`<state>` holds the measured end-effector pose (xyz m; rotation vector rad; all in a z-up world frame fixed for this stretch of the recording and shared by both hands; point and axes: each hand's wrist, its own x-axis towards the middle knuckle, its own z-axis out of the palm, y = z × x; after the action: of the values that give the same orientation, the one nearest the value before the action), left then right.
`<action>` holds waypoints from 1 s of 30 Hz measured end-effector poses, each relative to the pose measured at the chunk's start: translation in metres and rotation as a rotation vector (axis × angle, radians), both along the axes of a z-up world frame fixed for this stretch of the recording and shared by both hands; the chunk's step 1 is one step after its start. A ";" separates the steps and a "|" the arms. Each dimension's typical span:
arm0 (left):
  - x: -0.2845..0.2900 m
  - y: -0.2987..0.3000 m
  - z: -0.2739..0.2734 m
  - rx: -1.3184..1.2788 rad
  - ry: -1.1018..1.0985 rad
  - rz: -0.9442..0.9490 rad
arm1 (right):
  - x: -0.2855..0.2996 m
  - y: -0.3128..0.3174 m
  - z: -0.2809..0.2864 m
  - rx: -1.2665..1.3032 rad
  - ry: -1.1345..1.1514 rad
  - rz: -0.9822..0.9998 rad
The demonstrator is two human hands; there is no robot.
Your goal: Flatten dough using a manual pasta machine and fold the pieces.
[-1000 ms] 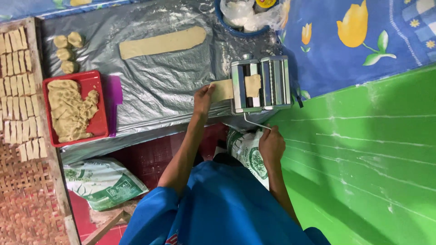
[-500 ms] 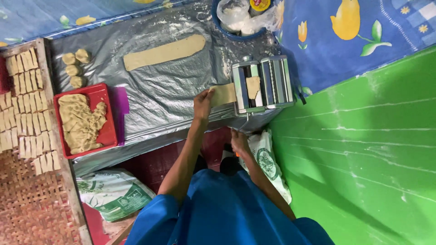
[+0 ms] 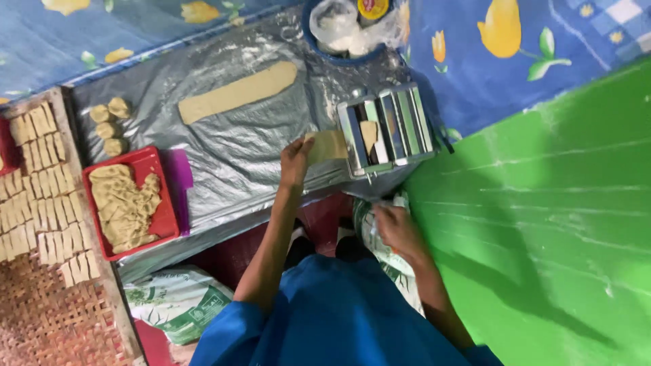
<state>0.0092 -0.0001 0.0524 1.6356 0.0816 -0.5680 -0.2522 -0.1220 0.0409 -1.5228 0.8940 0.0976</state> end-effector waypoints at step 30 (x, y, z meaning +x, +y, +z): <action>-0.001 0.001 0.041 -0.139 0.085 0.077 | -0.001 -0.022 0.020 0.264 0.100 -0.002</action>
<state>0.0080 0.0014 0.0932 1.4670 0.1636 -0.5712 -0.2534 -0.1444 0.0610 -1.2797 0.9236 0.2818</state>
